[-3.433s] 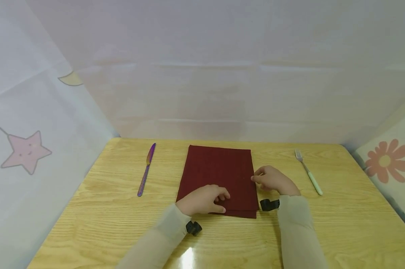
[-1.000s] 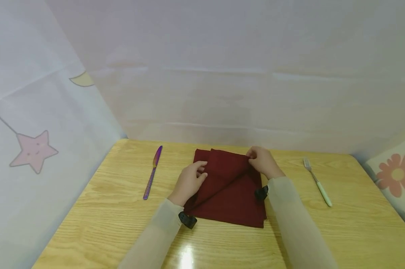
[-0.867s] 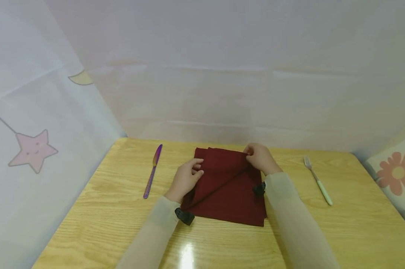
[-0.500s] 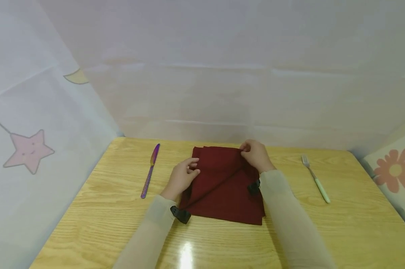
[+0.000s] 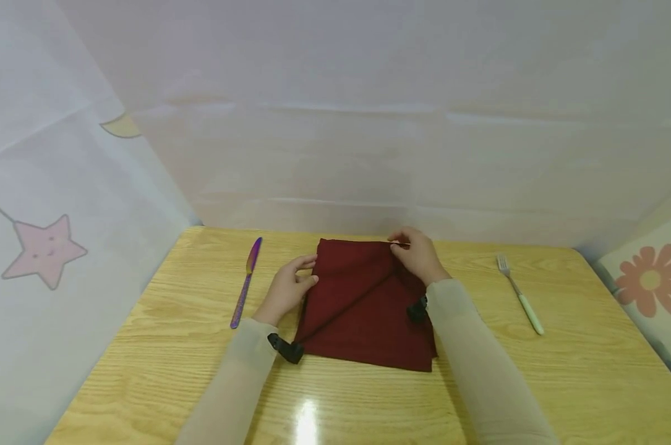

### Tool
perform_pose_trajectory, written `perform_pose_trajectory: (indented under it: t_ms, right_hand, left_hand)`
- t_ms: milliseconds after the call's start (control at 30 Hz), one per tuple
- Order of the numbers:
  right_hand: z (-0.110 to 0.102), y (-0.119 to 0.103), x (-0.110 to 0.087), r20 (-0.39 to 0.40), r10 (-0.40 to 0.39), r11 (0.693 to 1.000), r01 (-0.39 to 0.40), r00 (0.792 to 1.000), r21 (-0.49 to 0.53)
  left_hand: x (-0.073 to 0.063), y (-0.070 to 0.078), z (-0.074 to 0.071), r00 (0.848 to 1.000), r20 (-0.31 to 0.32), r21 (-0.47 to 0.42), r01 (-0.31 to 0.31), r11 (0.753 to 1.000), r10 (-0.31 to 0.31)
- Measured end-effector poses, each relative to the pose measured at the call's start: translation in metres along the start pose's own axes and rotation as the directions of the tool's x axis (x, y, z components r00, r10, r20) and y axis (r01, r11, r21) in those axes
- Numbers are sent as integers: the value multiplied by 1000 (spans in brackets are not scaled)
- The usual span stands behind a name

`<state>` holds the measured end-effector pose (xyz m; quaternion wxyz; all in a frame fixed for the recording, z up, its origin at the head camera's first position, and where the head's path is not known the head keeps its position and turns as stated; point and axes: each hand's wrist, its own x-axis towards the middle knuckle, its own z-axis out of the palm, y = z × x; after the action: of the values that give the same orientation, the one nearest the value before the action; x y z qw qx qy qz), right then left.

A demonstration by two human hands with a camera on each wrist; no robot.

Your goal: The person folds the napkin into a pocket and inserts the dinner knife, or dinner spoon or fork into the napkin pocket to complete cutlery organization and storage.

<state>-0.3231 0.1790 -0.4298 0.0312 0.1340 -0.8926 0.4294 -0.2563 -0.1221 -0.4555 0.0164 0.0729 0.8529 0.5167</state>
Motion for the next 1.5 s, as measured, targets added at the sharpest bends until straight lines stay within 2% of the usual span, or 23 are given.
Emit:
perform_pose_trajectory:
  t_ms: [167, 267, 400, 600, 733, 833, 1000, 1100, 1167, 1200, 1300, 1367, 1433, 1500]
  right_hand:
    - [0, 3, -1, 128, 27, 999, -21, 991, -44]
    - [-1, 6, -2, 181, 23, 997, -9, 983, -77]
    - [-7, 7, -5, 217, 44, 993, -19, 975, -119]
    - [-13, 8, -7, 275, 94, 977, -36, 957, -209]
    - [-13, 6, -7, 340, 108, 960, -9, 934, -280]
    - [-13, 3, -7, 368, 99, 957, 13, 925, -289]
    - [-16, 0, -13, 345, 95, 971, -9, 934, -240]
    - [-16, -3, -20, 348, 90, 974, -9, 933, -228]
    - [-14, -8, -26, 385, 90, 973, 1, 918, -231]
    - [-11, -11, -30, 407, 97, 971, 3, 908, -240]
    - [-3, -21, -40, 481, 123, 961, 16, 868, -275]
    - [4, -29, -45, 515, 146, 953, 20, 845, -302]
    - [10, -33, -50, 541, 162, 945, 28, 825, -325]
    - [14, -36, -53, 561, 171, 944, 29, 810, -330]
  left_hand:
    - [5, -5, -2, 999, 41, -48, -1, 999, 3]
    - [6, -8, -4, 997, 72, -68, 38, 997, -33]
    - [9, -10, -5, 993, 97, -30, 72, 997, -69]
    - [14, -10, -4, 992, 126, 44, 15, 999, -20]
    - [15, -11, -6, 987, 158, 93, 13, 996, -28]
    - [13, -11, -10, 986, 166, 137, 7, 990, -30]
    - [5, 1, -14, 991, 129, 271, -81, 959, 47]
    - [-3, 17, -10, 983, 159, 328, -139, 934, 91]
    - [-10, 30, -3, 965, 243, 365, -188, 912, 102]
    - [-13, 36, 2, 949, 300, 385, -215, 898, 99]
    - [-21, 53, 18, 879, 474, 445, -290, 847, 52]
    - [-24, 58, 30, 837, 546, 480, -338, 810, 25]
    - [-25, 60, 40, 814, 580, 510, -349, 786, -15]
    - [-26, 58, 47, 810, 585, 534, -344, 773, -43]
